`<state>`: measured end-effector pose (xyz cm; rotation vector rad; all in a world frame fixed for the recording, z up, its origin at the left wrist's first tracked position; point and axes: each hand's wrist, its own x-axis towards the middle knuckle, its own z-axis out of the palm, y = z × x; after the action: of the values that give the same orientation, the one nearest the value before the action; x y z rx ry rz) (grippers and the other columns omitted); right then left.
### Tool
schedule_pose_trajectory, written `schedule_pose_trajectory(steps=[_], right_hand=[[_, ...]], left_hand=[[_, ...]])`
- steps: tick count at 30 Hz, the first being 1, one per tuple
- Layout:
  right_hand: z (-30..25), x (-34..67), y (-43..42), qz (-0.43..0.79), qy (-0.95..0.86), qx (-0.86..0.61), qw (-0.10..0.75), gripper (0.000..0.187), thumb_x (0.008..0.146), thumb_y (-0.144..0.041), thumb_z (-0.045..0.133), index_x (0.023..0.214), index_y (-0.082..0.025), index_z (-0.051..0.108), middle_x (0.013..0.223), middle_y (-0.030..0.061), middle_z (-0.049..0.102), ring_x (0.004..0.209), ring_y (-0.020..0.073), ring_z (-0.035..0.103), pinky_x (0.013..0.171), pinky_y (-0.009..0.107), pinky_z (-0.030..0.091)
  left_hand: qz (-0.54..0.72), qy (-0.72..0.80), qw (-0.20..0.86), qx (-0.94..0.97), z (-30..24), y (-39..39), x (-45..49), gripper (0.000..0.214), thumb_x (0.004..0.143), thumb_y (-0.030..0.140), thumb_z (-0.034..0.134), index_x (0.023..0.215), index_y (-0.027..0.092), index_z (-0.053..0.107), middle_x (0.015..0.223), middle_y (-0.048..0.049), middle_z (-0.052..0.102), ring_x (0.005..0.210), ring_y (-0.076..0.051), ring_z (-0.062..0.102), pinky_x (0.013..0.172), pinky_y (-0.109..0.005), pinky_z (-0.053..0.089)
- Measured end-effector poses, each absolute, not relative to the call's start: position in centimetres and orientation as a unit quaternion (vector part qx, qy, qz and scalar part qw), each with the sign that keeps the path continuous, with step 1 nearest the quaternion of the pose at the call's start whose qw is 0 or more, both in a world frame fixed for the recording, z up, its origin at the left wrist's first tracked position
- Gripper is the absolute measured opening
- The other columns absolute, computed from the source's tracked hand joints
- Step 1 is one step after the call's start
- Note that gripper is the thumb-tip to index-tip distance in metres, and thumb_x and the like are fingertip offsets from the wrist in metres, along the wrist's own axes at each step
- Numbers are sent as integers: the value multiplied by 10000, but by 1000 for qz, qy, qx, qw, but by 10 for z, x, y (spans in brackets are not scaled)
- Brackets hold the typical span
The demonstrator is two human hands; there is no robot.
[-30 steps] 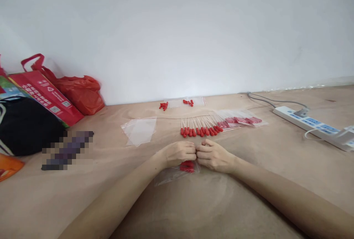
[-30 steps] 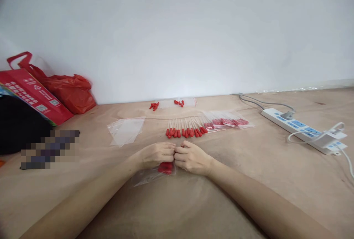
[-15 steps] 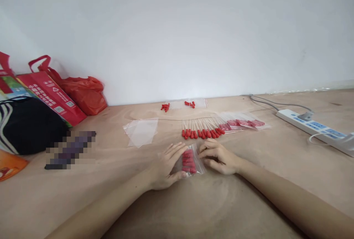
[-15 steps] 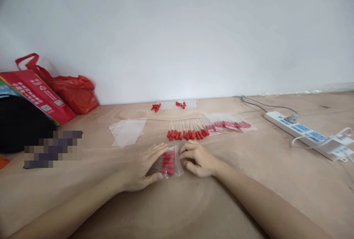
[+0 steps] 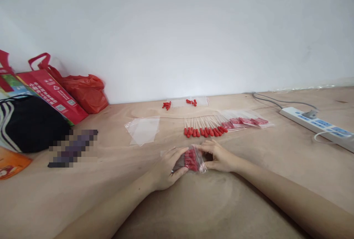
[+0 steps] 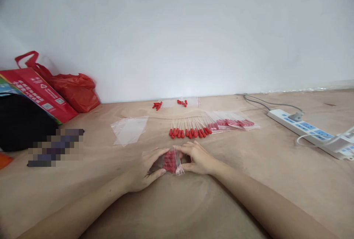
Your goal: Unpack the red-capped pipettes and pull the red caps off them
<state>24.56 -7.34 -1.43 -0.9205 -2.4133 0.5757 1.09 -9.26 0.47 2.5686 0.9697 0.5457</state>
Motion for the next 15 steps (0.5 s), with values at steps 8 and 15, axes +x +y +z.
schedule_pose_trajectory(steps=[8,15], right_hand=[[-3,233,-81,277,-844,-368,274,517,562,-362,736,1005,-157,564,846,32,546,730,141,510,642,260,422],[-4,227,-85,250,-849,-366,287,520,605,-364,708,1047,-158,529,953,72,524,879,178,504,779,311,421]], left_hand=[[194,335,186,903,-1,-90,10,429,842,284,450,1249,221,331,1220,-73,503,1106,-186,482,929,-352,405],[223,330,167,902,-7,-87,9,372,864,268,419,1229,222,358,1197,-61,523,1096,-173,493,920,-336,413]])
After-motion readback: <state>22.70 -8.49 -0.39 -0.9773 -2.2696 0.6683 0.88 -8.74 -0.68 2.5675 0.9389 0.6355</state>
